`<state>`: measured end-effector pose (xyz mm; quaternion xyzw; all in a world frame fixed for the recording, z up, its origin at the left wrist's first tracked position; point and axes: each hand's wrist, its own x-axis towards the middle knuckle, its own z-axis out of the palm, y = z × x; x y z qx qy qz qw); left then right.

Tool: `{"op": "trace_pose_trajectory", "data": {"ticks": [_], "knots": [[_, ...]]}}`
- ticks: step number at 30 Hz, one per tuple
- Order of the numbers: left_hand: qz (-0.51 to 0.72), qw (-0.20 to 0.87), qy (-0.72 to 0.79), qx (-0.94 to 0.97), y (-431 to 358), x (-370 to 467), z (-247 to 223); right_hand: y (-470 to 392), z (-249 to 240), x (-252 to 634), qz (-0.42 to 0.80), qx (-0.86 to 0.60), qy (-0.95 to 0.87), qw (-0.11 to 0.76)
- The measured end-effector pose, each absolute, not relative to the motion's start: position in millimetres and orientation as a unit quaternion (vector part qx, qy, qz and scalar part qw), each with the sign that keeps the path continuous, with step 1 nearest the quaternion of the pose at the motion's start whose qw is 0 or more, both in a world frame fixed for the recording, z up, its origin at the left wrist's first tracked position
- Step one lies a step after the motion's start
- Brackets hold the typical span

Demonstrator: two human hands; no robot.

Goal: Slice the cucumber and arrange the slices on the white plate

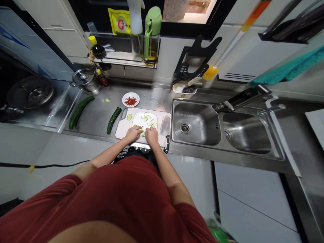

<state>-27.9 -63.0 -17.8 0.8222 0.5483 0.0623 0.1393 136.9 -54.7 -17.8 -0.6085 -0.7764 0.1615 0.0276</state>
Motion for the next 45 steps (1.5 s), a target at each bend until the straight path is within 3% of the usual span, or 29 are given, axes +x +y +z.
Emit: {"op": "trace_pose_trajectory", "data": {"ticks": [10, 18, 39, 45], "knots": [[0.089, 0.186, 0.594, 0.778, -57, -24, -15, -54, -20, 143, 0.152, -0.612, -0.768, 0.112], [0.177, 0.146, 0.769, 0.596, -24, -56, -7, -53, -17, 161, 0.162, -0.619, -0.741, 0.204], [0.169, 0.121, 0.814, 0.543, -6, -81, -24, -58, -9, 164, 0.197, -0.613, -0.725, 0.246], [0.204, 0.165, 0.820, 0.509, -4, -83, -22, -57, -8, 162, 0.205, -0.609, -0.721, 0.258]]}}
